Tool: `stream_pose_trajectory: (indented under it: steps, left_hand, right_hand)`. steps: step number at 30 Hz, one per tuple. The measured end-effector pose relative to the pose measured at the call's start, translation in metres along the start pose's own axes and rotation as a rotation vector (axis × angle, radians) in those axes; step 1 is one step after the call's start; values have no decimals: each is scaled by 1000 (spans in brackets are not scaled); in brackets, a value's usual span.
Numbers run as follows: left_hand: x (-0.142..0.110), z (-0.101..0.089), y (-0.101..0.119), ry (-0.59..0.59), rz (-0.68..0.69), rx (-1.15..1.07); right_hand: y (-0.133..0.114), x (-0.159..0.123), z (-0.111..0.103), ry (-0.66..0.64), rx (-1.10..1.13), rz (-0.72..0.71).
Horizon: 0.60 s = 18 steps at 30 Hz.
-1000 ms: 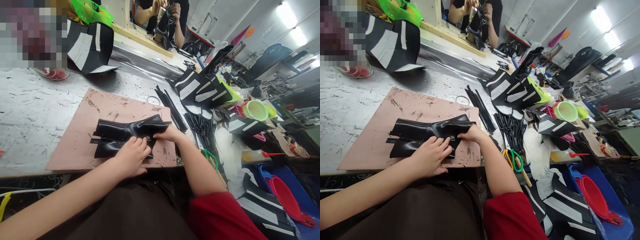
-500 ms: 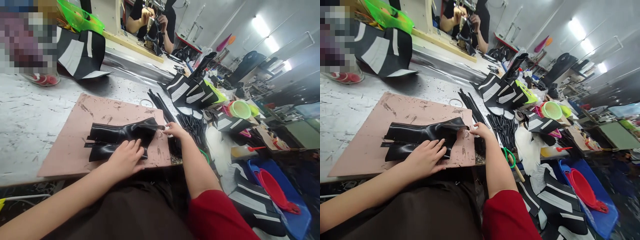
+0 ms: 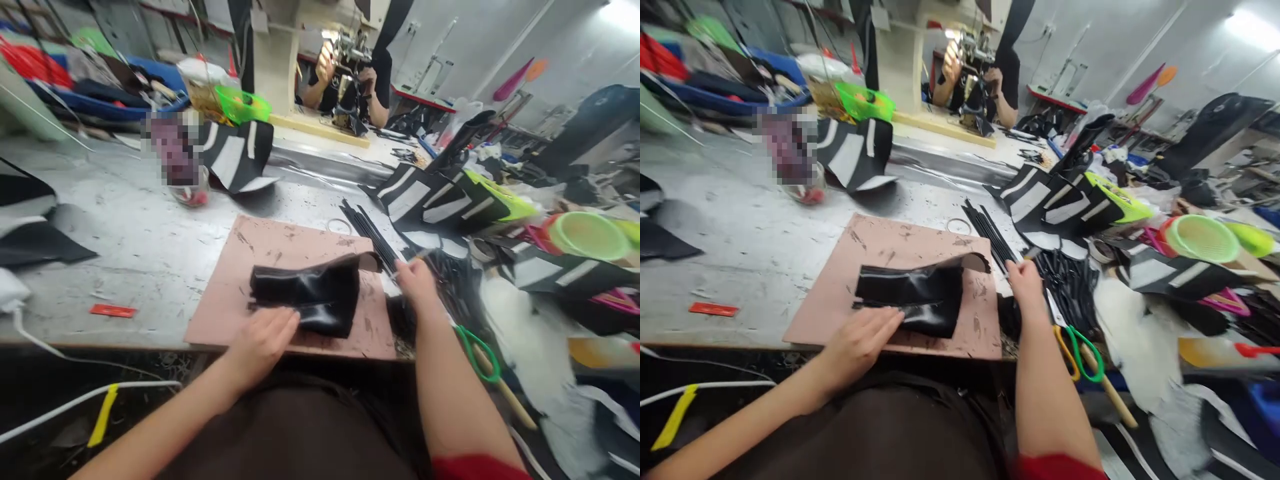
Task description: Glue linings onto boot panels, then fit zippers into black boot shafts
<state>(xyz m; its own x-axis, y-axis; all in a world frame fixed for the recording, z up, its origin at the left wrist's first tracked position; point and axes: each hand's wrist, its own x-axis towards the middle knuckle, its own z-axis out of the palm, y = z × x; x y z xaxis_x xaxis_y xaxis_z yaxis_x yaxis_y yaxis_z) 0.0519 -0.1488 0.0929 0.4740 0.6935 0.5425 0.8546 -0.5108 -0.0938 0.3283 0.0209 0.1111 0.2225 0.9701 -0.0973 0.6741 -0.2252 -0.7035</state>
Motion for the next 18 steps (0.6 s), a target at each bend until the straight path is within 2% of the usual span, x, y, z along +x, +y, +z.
stream_pose_trajectory:
  steps: [2,6,8,10,12,13,14,15,17,18]
  left_hand:
    - [2,-1,6,18,28,-24]
    - [-1,-4,12,-6,47,-25]
    - [-5,-7,12,-28,9,-22]
    - [-9,-9,12,-32,-13,-28]
    - [-13,-9,12,-37,-10,-33]
    - [-14,-8,12,-43,-7,-33]
    - [-15,-7,12,-48,-6,-33]
    - [-16,-5,12,-51,-9,-32]
    - [-17,-1,13,-60,-22,-32]
    - [-18,0,13,-67,-25,-35]
  right_hand:
    - [4,-11,4,90,162,38]
    - [13,-29,16,-44,623,241]
    - [12,-39,17,24,753,241]
    - [5,-53,15,205,852,122]
    - [-9,-74,13,386,893,-88]
    - [-18,-85,14,435,877,-209]
    - [-27,-97,17,415,844,-335]
    - [-36,-108,22,337,796,-459]
    - [-51,-124,35,15,621,-634]
    - [-56,-128,43,-157,537,-661]
